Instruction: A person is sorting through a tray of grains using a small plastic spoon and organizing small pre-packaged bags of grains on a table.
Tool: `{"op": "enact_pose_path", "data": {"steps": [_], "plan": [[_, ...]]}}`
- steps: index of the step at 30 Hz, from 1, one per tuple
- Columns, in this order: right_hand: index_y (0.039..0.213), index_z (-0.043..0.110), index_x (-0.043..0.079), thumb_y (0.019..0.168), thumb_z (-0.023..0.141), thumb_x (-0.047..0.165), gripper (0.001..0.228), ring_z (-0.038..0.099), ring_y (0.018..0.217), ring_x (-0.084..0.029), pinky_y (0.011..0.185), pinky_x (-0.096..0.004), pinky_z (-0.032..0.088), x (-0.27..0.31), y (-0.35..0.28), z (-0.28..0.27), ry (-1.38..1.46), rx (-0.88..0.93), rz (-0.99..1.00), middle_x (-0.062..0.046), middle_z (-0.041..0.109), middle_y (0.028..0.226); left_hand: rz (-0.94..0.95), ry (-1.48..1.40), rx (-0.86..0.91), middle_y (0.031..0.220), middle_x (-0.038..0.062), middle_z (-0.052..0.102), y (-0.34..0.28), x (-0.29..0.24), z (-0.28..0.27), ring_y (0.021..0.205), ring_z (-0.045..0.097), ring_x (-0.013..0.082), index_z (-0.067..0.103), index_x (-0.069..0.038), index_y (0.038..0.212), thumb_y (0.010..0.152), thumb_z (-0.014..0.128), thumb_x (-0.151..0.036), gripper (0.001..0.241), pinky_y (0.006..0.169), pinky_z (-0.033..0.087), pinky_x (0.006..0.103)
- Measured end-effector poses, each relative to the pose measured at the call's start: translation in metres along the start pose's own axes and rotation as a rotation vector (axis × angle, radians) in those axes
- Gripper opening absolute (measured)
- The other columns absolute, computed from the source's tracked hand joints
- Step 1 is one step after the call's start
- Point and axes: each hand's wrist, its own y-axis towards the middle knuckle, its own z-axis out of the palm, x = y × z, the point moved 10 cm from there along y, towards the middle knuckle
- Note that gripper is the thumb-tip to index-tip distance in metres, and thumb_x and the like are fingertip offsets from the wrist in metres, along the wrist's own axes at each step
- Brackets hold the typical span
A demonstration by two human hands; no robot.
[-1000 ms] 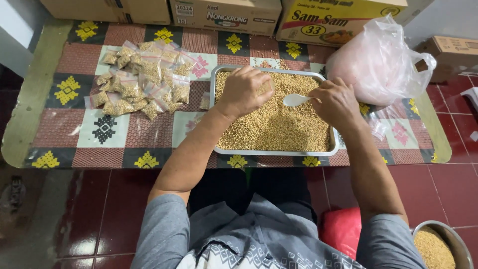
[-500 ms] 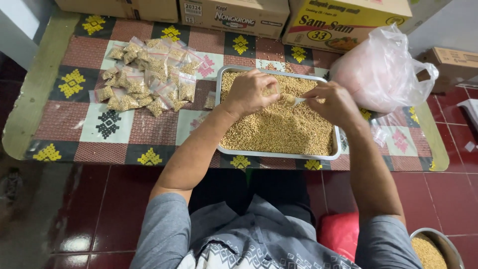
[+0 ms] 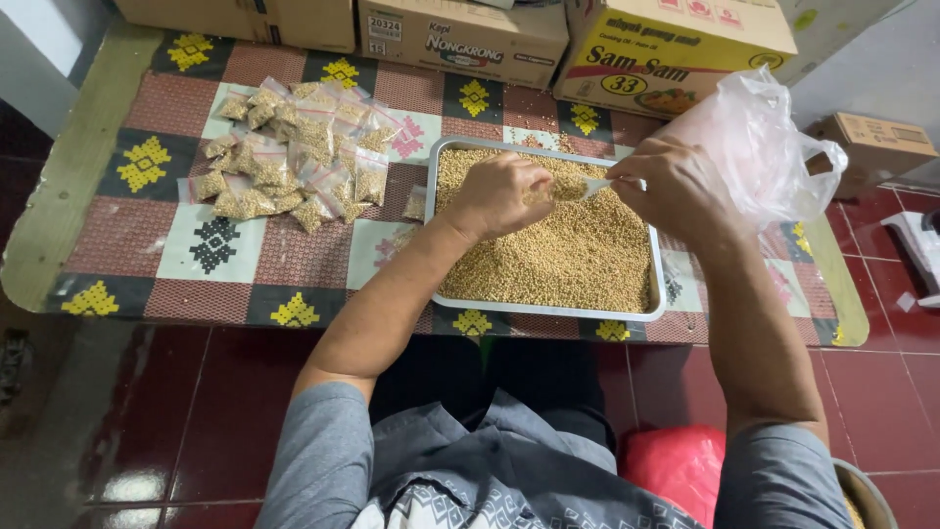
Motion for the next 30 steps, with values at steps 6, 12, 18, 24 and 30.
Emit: {"op": "enact_pose_path", "data": {"steps": [6, 12, 18, 24, 30], "plan": [[0.104, 0.081, 0.021, 0.096, 0.065, 0.028, 0.019, 0.067, 0.098, -0.023, 0.083, -0.039, 0.053, 0.01, 0.0, -0.011, -0.18, 0.047, 0.031, -0.004, 0.074, 0.096, -0.025, -0.002, 0.004, 0.088, 0.003, 0.072, -0.001, 0.001, 0.0, 0.095, 0.069, 0.0215, 0.075, -0.016, 0.107, 0.091, 0.056, -0.061, 0.051, 0.092, 0.053, 0.0381], [0.104, 0.081, 0.025, 0.098, 0.064, 0.028, 0.018, 0.066, 0.097, -0.022, 0.085, -0.039, 0.052, 0.018, -0.001, -0.021, -0.225, 0.044, 0.065, -0.003, 0.074, 0.098, -0.046, 0.009, 0.0, 0.089, 0.003, 0.073, -0.001, -0.001, 0.001, 0.099, 0.069, 0.0243, 0.074, -0.016, 0.11, 0.086, 0.06, -0.052, 0.045, 0.094, 0.052, 0.0404], [0.103, 0.08, 0.025, 0.095, 0.064, 0.029, 0.018, 0.066, 0.098, -0.023, 0.084, -0.041, 0.052, 0.019, -0.003, -0.02, -0.277, 0.027, 0.067, -0.002, 0.074, 0.101, -0.077, -0.037, 0.008, 0.089, 0.002, 0.073, -0.001, 0.0, 0.002, 0.099, 0.069, 0.0223, 0.075, -0.017, 0.109, 0.087, 0.061, -0.052, 0.044, 0.095, 0.052, 0.0392], [0.105, 0.078, 0.027, 0.095, 0.066, 0.031, 0.016, 0.066, 0.101, -0.024, 0.086, -0.042, 0.051, 0.005, -0.015, -0.018, -0.299, -0.047, 0.119, -0.001, 0.071, 0.103, -0.069, -0.112, 0.005, 0.08, 0.0, 0.071, -0.004, -0.008, -0.013, 0.087, 0.068, 0.0175, 0.075, -0.017, 0.108, 0.094, 0.059, -0.048, 0.038, 0.088, 0.053, 0.0337], [0.105, 0.079, 0.023, 0.088, 0.072, 0.024, 0.018, 0.069, 0.095, -0.034, 0.08, -0.048, 0.055, -0.015, -0.034, 0.031, -0.085, -0.063, 0.105, -0.009, 0.074, 0.097, -0.086, -0.645, -0.013, 0.079, 0.001, 0.069, -0.015, -0.021, -0.039, 0.081, 0.066, 0.0142, 0.074, -0.009, 0.102, 0.094, 0.068, -0.022, 0.016, 0.075, 0.056, 0.0303]]}}
